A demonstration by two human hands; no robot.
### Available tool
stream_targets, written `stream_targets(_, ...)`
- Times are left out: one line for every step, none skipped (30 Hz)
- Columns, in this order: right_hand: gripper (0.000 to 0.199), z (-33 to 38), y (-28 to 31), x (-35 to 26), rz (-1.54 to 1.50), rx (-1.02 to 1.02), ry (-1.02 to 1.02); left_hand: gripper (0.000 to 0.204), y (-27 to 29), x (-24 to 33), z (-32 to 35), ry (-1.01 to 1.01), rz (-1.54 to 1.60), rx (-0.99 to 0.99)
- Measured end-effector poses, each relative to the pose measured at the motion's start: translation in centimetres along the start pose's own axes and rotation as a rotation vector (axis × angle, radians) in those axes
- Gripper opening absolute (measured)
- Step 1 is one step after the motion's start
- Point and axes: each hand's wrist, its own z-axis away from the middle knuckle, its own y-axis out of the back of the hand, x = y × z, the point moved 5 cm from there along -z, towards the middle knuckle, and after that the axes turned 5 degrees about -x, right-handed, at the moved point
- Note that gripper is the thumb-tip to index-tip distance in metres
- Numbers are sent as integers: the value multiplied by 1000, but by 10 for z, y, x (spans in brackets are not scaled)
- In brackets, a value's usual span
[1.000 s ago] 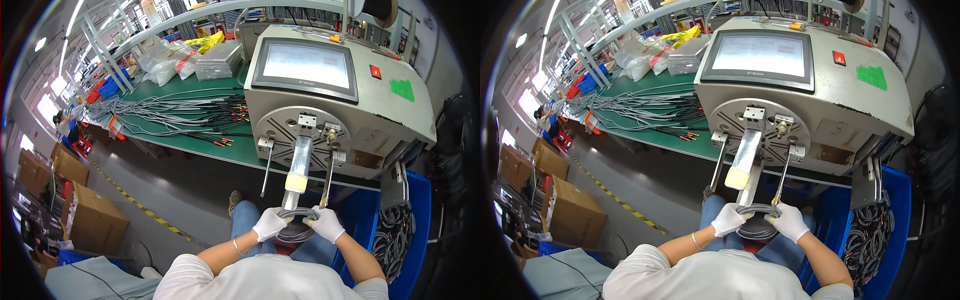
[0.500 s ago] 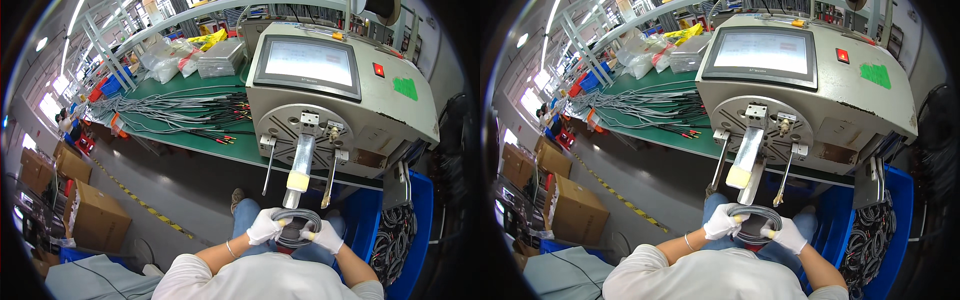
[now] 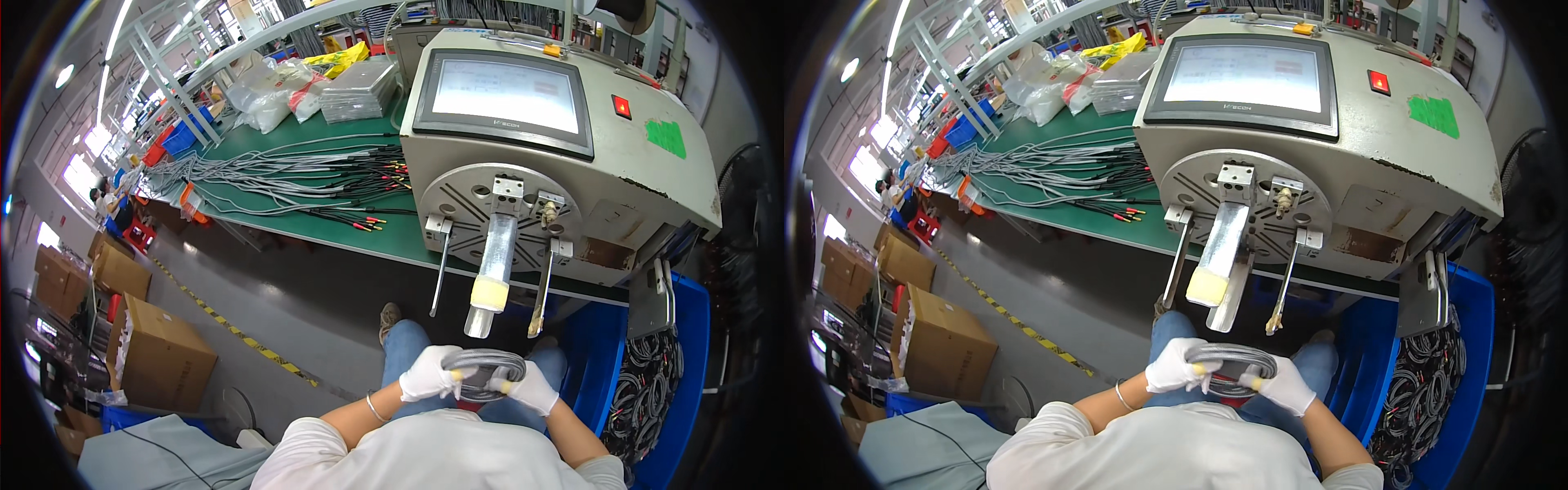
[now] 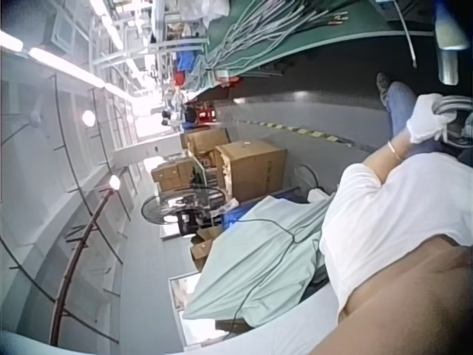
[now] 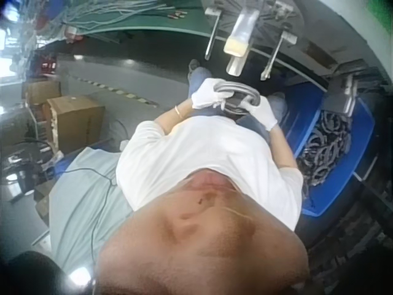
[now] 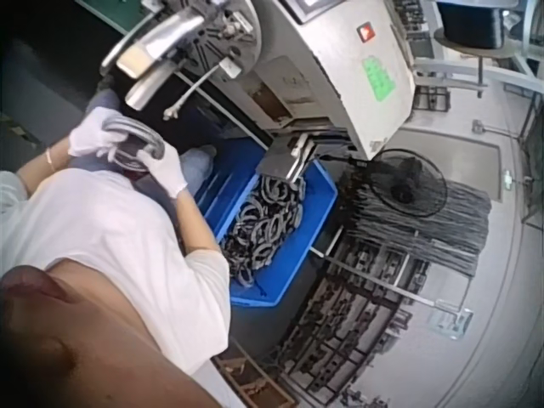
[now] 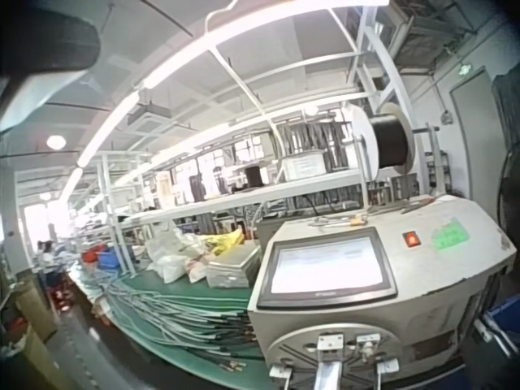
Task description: The recorder uses a machine to wind long electrical cables into tight coils and then stores them in a collection bin.
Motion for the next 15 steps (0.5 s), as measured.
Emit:
stream_targets(17,2,6,1,205,152,-42,15,-9,7,3,30,-102,-6)
stream_targets(17,4,7,6,206,150,-46,15,-14,9,5,61,-203,-11)
stream_targets(20,5,7,13,292,160,-33,15,-14,7,6,60,-202,-8)
stream_targets(23,5,5,16,377,169,-20,15,-14,9,5,-54,-321,3)
stream_targets(27,6,5,18,461,179,-7,15,-15,11,6,-167,-440,12)
stream_targets(27,7,6,20,461,177,-7,16,-16,13,7,-281,-559,22)
stream_targets(31,9,4,19,406,128,-2,16,-15,12,8,-280,-560,23)
stream_targets(34,12,2,16,352,82,0,16,-15,11,8,-306,-612,15)
stream_targets(37,13,0,15,298,35,3,16,-17,12,8,-333,-663,7)
stream_targets(37,14,0,15,299,36,2,17,-18,13,8,-360,-715,-1)
stream_targets(39,16,-1,14,209,59,57,17,-18,12,8,-361,-713,-1)
stream_targets(40,17,-2,13,121,82,112,17,-19,15,9,-386,-679,6)
stream_targets(42,19,-3,11,31,104,166,17,-20,18,9,-411,-644,14)
stream_targets(42,18,-4,11,33,103,166,17,-21,20,10,-436,-610,22)
stream_targets(43,17,-4,11,24,128,163,17,-23,20,10,-437,-609,23)
